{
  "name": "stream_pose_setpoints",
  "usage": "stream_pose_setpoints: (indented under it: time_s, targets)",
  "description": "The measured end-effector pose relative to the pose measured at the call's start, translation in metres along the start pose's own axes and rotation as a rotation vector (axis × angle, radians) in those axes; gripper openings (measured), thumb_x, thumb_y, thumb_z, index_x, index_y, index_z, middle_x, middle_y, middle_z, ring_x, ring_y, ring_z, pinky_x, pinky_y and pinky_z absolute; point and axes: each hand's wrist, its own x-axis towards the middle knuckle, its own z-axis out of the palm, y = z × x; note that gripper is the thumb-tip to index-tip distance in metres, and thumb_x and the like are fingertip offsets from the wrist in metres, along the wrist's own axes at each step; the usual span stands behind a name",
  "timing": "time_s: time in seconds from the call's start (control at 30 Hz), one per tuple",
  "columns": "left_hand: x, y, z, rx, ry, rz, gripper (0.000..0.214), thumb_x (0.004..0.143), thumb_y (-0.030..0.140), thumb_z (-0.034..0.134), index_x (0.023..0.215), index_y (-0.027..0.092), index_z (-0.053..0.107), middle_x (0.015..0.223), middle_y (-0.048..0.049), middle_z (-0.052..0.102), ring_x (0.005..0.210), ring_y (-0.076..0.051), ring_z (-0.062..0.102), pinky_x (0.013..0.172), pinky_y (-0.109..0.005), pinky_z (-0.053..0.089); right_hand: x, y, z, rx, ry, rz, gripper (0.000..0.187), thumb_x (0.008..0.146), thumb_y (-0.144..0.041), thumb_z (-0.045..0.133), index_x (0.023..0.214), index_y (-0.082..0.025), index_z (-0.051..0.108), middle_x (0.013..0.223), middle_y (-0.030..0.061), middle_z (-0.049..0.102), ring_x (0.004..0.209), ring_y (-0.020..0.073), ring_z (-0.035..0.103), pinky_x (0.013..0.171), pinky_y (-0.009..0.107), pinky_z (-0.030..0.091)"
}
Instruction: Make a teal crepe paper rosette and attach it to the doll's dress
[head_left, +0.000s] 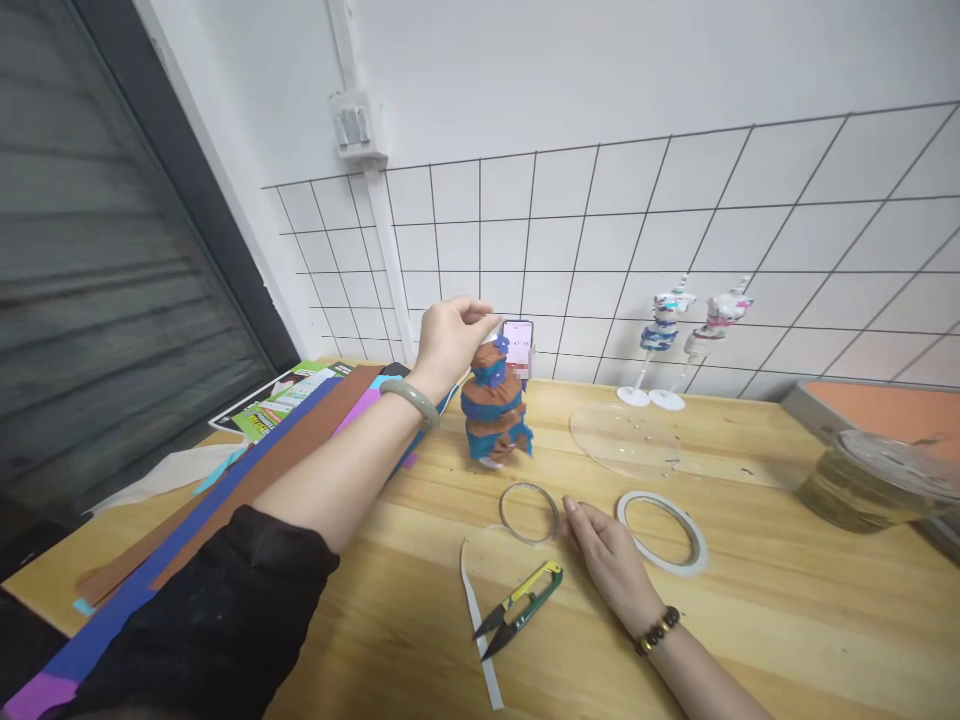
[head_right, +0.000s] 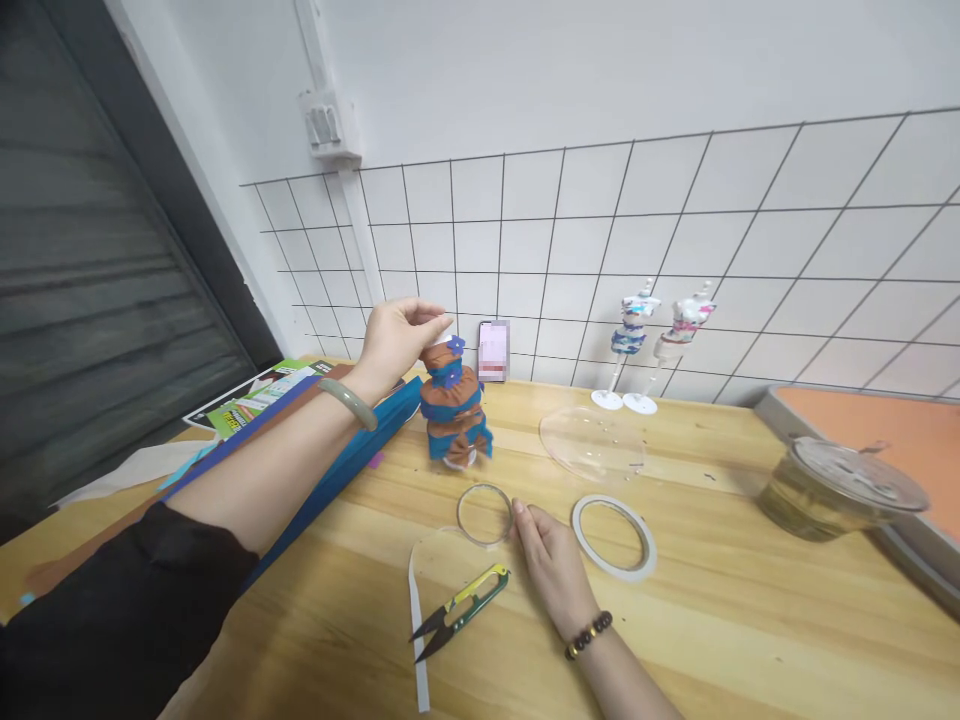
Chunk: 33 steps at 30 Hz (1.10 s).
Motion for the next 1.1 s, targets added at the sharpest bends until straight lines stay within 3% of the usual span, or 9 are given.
stream_pose_setpoints:
  time_s: [0.5, 0.73, 1.1]
  targets:
    - [0.018, -0.008, -0.006, -0.01, -0.036, -0.088, 0.015, 0.072, 0.028, 0.064, 0.08, 0.016, 0.063, 0.078, -0.0044, 0.065, 0.055, -0.009, 0.057, 0.049, -0.023, 0.048, 0.0, -0.002, -0.001, 0.011, -0.026, 0.014, 0.044, 0.084, -0.055, 0.033, 0.057, -0.021, 0.042, 0.053, -0.0037, 0.038, 0.053, 0.0136, 0.039, 0.053, 0.024, 0.032]
    - [0.022, -0.018, -0.005, -0.035, -0.075, -0.074, 0.016, 0.074, 0.03, 0.061, 0.081, 0.015, 0.062, 0.077, -0.0038, 0.063, 0.057, -0.009, 0.057, 0.051, -0.022, 0.048, 0.001, 0.0, -0.001, -0.001, -0.026, 0.023, 0.044, 0.084, -0.054, 0.035, 0.057, -0.021, 0.043, 0.054, -0.0033, 0.039, 0.055, 0.0136, 0.04, 0.054, 0.024, 0.033]
    - [0.019, -0.011, -0.014, -0.088, -0.14, -0.092, 0.025, 0.078, 0.04, 0.054, 0.086, 0.017, 0.062, 0.085, -0.004, 0.063, 0.063, -0.01, 0.057, 0.055, -0.023, 0.049, 0.001, -0.001, -0.001, -0.024, -0.004, -0.001, 0.044, 0.083, -0.054, 0.036, 0.055, -0.021, 0.044, 0.051, -0.0028, 0.042, 0.053, 0.014, 0.042, 0.052, 0.024, 0.035]
